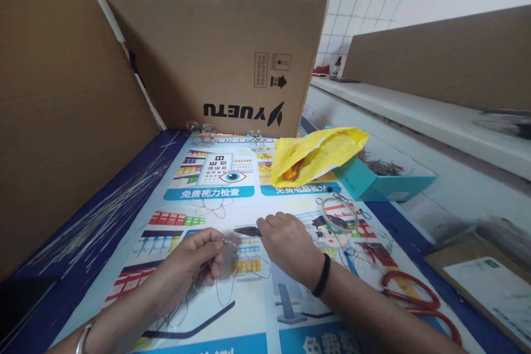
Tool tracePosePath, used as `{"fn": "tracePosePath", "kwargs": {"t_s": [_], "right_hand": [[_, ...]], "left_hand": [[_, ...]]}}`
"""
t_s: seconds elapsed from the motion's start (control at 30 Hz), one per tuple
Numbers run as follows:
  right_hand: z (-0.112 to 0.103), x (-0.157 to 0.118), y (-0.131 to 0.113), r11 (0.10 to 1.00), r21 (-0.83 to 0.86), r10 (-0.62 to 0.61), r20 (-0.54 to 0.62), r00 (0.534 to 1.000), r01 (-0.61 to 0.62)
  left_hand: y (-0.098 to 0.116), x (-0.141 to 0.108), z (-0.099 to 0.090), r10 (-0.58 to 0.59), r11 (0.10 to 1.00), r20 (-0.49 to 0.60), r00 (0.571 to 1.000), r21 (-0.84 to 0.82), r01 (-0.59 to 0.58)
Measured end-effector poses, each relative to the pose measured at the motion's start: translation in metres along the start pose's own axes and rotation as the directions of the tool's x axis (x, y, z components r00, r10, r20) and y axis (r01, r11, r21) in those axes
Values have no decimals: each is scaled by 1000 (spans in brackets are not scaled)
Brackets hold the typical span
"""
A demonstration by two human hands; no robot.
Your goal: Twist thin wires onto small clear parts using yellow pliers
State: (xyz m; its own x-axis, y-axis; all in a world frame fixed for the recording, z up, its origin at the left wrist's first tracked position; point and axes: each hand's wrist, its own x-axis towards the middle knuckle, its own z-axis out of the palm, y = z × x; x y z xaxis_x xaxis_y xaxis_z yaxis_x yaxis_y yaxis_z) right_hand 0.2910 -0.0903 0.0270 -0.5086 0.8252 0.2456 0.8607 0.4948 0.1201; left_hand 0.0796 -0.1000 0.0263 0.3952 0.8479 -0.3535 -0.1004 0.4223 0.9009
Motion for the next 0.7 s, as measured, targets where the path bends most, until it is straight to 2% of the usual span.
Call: {"fn": "tracePosePath", "kwargs": {"t_s": [0.13,0.33,0.7], "right_hand": [[-5,0,-3,998,43,40,105,994,-45],[-14,-1,-8,996,58,60,196,979,-73],[-19,-4,-14,996,76,25,217,976,-42]], "left_hand": [[1,1,2,-20,1000,17,1000,-8,20],[1,1,2,-41,999,9,999,23,41],[0,1,2,-29,985,60,998,171,18]]}}
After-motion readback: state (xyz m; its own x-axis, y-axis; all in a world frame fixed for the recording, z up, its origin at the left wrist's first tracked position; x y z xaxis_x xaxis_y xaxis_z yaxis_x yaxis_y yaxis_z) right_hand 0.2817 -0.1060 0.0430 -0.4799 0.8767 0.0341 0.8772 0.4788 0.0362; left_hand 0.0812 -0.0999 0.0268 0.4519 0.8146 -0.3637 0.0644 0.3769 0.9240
